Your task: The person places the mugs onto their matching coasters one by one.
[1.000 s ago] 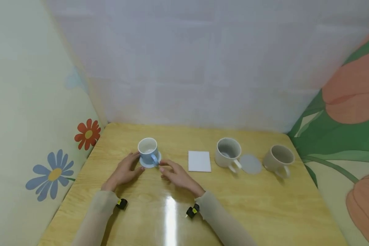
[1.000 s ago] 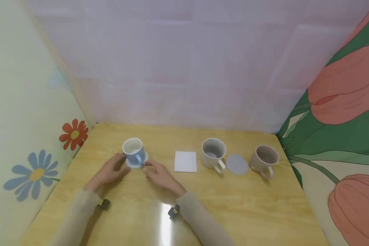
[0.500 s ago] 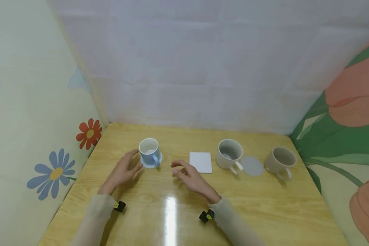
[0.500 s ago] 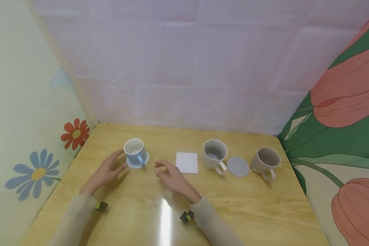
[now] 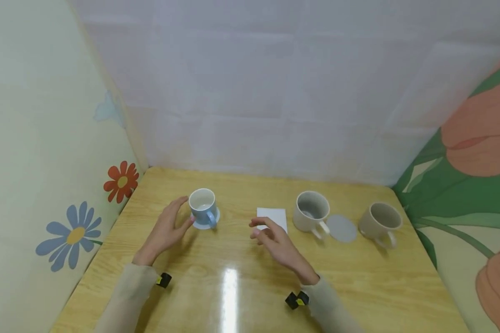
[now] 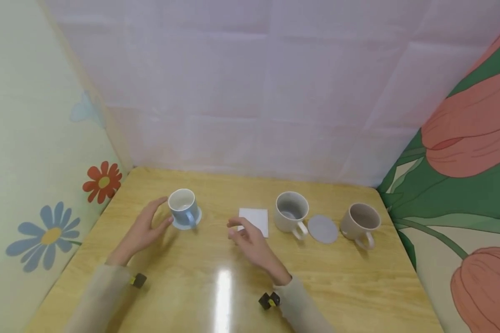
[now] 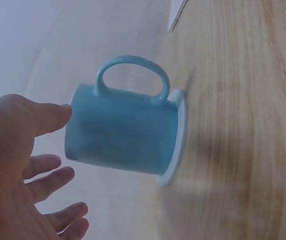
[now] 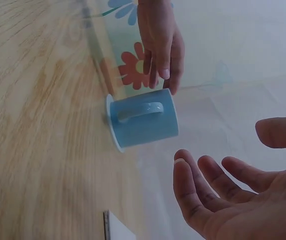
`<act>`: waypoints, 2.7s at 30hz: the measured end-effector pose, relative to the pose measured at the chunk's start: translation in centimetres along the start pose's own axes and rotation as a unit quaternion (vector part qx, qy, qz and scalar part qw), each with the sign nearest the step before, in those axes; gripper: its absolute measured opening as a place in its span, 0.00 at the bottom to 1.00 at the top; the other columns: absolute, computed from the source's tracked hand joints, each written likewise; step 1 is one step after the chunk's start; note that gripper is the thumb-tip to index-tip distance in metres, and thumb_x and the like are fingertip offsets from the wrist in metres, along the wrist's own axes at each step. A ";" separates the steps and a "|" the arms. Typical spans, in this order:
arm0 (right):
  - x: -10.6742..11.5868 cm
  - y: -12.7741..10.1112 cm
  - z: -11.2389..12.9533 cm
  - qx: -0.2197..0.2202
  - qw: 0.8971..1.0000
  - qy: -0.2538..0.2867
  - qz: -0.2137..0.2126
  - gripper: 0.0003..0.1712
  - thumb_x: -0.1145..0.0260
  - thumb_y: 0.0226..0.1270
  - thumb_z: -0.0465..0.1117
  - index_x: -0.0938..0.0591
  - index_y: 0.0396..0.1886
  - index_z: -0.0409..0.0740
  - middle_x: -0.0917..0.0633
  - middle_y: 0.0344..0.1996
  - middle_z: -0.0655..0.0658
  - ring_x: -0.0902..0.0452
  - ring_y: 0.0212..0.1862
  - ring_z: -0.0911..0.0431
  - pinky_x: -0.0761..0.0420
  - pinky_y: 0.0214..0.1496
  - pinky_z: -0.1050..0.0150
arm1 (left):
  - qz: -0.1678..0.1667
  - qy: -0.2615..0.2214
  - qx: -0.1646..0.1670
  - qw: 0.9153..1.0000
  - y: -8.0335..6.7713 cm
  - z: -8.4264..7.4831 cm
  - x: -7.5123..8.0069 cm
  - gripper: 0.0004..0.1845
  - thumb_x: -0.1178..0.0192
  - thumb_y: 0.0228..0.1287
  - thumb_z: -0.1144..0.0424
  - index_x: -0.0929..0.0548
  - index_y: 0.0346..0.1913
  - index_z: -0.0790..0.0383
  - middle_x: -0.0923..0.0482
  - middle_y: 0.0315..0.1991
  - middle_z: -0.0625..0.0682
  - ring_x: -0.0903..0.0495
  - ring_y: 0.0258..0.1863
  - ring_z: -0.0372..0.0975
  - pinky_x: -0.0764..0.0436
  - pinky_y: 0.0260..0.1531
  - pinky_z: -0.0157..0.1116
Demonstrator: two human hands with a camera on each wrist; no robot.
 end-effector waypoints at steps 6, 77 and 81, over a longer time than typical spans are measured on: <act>1.6 -1.0 0.8 0.011 1.000 -0.016 -0.017 0.19 0.45 0.87 0.38 0.24 0.69 0.34 0.19 0.64 0.30 0.13 0.54 0.42 0.12 0.56 0.47 | -0.009 -0.011 -0.033 0.999 0.3 -1.6 0.6 0.35 0.33 0.76 0.62 0.33 0.78 0.70 0.31 0.76 0.68 0.32 0.75 0.64 0.33 0.72 0.69; 14.0 -8.3 2.4 0.084 0.970 -0.119 -0.195 0.17 0.43 0.80 0.25 0.24 0.64 0.23 0.18 0.57 0.64 0.16 0.48 0.71 0.14 0.46 0.73 | 0.079 -0.044 -0.109 0.990 3.0 -10.0 -6.8 0.34 0.36 0.79 0.55 0.33 0.80 0.62 0.33 0.80 0.57 0.35 0.81 0.52 0.33 0.79 0.56; 14.4 -8.8 2.2 0.076 0.970 -0.121 -0.199 0.17 0.44 0.81 0.25 0.24 0.65 0.23 0.18 0.57 0.63 0.16 0.49 0.69 0.15 0.48 0.75 | 0.091 -0.047 -0.104 0.989 3.3 -10.5 -7.5 0.34 0.36 0.79 0.54 0.33 0.81 0.60 0.33 0.80 0.56 0.35 0.81 0.52 0.34 0.80 0.56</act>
Point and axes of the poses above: each hand's wrist, its own y-axis towards the middle knuckle, its own x-axis out of the back of the hand, z = x × y, the point moved 7 cm from there along y, towards the middle knuckle
